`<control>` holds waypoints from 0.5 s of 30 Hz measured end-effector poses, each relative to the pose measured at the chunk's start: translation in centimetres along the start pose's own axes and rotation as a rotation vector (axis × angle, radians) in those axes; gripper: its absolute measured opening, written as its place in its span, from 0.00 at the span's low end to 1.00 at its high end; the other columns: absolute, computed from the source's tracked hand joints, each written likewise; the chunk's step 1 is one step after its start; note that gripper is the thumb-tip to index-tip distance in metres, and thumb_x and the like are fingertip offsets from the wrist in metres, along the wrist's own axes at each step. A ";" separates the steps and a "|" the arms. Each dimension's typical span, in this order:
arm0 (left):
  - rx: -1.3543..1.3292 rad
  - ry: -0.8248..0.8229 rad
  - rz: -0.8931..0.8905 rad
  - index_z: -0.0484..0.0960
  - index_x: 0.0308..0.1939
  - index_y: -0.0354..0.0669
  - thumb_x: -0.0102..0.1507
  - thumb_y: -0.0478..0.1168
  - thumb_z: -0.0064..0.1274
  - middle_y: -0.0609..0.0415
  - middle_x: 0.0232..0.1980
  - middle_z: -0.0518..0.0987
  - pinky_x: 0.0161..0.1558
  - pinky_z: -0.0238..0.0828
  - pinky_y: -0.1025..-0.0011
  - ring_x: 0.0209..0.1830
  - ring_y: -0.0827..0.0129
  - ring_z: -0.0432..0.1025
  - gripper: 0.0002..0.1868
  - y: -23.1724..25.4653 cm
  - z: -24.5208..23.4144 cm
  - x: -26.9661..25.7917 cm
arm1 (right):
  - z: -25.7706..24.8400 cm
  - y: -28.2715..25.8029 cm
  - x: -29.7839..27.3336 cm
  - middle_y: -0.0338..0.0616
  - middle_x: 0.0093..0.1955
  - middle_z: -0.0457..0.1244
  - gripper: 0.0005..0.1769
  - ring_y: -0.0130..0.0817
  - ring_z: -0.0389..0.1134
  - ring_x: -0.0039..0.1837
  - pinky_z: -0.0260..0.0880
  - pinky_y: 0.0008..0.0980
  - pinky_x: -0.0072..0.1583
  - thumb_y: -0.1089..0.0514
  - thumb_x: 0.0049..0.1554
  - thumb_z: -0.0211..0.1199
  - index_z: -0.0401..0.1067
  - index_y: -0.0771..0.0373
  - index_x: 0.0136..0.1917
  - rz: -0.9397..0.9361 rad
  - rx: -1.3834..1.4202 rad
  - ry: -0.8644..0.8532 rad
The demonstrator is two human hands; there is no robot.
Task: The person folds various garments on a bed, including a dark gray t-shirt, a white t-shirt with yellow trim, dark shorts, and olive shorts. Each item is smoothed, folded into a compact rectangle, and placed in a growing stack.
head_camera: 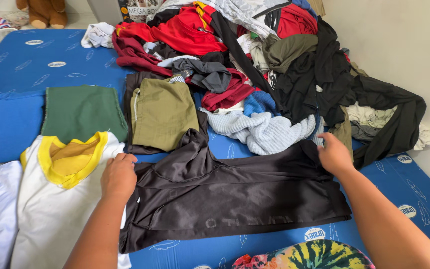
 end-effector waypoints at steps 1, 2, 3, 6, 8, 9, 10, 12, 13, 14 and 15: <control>0.011 0.015 0.050 0.84 0.51 0.56 0.65 0.42 0.50 0.62 0.59 0.79 0.58 0.67 0.57 0.60 0.60 0.71 0.12 -0.1 0.4 0.3 | 0.5 -0.4 0.9 0.55 0.61 0.68 0.23 0.56 0.68 0.63 0.67 0.48 0.62 0.54 0.57 0.64 0.71 0.54 0.66 -0.032 0.000 -0.056; 0.022 0.030 0.101 0.83 0.52 0.59 0.63 0.42 0.52 0.67 0.60 0.79 0.59 0.65 0.57 0.61 0.62 0.70 0.14 -0.2 0.9 0.6 | 1.2 -0.6 1.5 0.56 0.60 0.68 0.24 0.56 0.68 0.64 0.68 0.47 0.62 0.53 0.57 0.65 0.71 0.53 0.67 -0.063 0.001 -0.112; 0.015 0.033 0.133 0.84 0.50 0.59 0.60 0.44 0.53 0.67 0.59 0.79 0.60 0.61 0.55 0.60 0.63 0.69 0.14 -0.3 1.5 0.8 | 1.8 -0.9 1.8 0.57 0.60 0.68 0.24 0.56 0.67 0.63 0.67 0.47 0.62 0.52 0.56 0.66 0.70 0.54 0.65 -0.103 -0.016 -0.114; 0.024 -0.008 0.172 0.84 0.46 0.61 0.58 0.50 0.55 0.67 0.54 0.80 0.64 0.51 0.52 0.60 0.66 0.69 0.13 -0.8 3.2 1.6 | 4.0 -1.0 2.7 0.58 0.57 0.68 0.25 0.56 0.67 0.60 0.66 0.47 0.60 0.50 0.54 0.70 0.70 0.59 0.62 -0.196 -0.069 -0.104; 0.073 -0.104 0.121 0.84 0.46 0.62 0.64 0.54 0.52 0.67 0.51 0.82 0.66 0.48 0.53 0.60 0.66 0.70 0.11 -1.4 4.1 2.1 | 5.5 -0.2 2.9 0.58 0.53 0.68 0.26 0.57 0.67 0.58 0.67 0.48 0.56 0.51 0.52 0.72 0.71 0.64 0.59 -0.217 -0.109 -0.073; 0.073 -0.104 0.111 0.83 0.46 0.61 0.65 0.54 0.51 0.66 0.48 0.83 0.67 0.48 0.53 0.59 0.67 0.71 0.11 -1.7 4.3 2.4 | 6.2 0.7 3.0 0.56 0.50 0.69 0.22 0.54 0.69 0.55 0.69 0.45 0.55 0.53 0.52 0.71 0.73 0.64 0.56 -0.138 -0.051 -0.062; 0.073 -0.104 0.101 0.82 0.47 0.61 0.66 0.55 0.50 0.66 0.46 0.84 0.68 0.48 0.53 0.57 0.67 0.73 0.11 -1.9 4.4 2.7 | 6.7 1.9 3.2 0.54 0.48 0.70 0.17 0.50 0.71 0.52 0.70 0.43 0.55 0.55 0.53 0.71 0.75 0.64 0.53 -0.059 0.006 -0.052; 0.084 -0.109 0.068 0.81 0.49 0.61 0.68 0.55 0.48 0.64 0.42 0.85 0.70 0.46 0.53 0.54 0.68 0.74 0.12 -2.3 4.8 3.0 | 7.3 4.6 3.4 0.51 0.46 0.71 0.12 0.46 0.73 0.49 0.72 0.40 0.53 0.57 0.54 0.70 0.77 0.65 0.50 0.049 0.129 0.049; 0.094 -0.113 0.047 0.81 0.50 0.62 0.70 0.55 0.47 0.62 0.40 0.85 0.71 0.46 0.52 0.53 0.68 0.75 0.12 -2.5 4.9 3.1 | 7.0 6.0 3.5 0.51 0.45 0.71 0.11 0.44 0.73 0.49 0.71 0.39 0.53 0.58 0.55 0.70 0.77 0.65 0.50 0.078 0.194 0.143; 0.104 -0.117 0.026 0.81 0.51 0.63 0.71 0.55 0.46 0.61 0.38 0.85 0.72 0.45 0.52 0.51 0.69 0.76 0.12 -2.7 5.1 3.2 | 7.0 7.2 3.4 0.51 0.45 0.70 0.10 0.43 0.73 0.48 0.71 0.38 0.52 0.59 0.57 0.69 0.76 0.66 0.49 0.108 0.258 0.238; 0.106 -0.101 0.038 0.81 0.50 0.62 0.70 0.54 0.46 0.63 0.39 0.85 0.72 0.43 0.50 0.52 0.68 0.75 0.12 -2.6 5.2 3.4 | 7.2 8.1 3.3 0.51 0.45 0.70 0.10 0.44 0.73 0.48 0.70 0.38 0.51 0.59 0.57 0.69 0.76 0.67 0.49 0.143 0.239 0.251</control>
Point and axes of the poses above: each hand's wrist, its own x-axis towards the middle knuckle, its own z-axis out of the palm, y = z × x, the point moved 3 cm from there along x, towards the middle knuckle
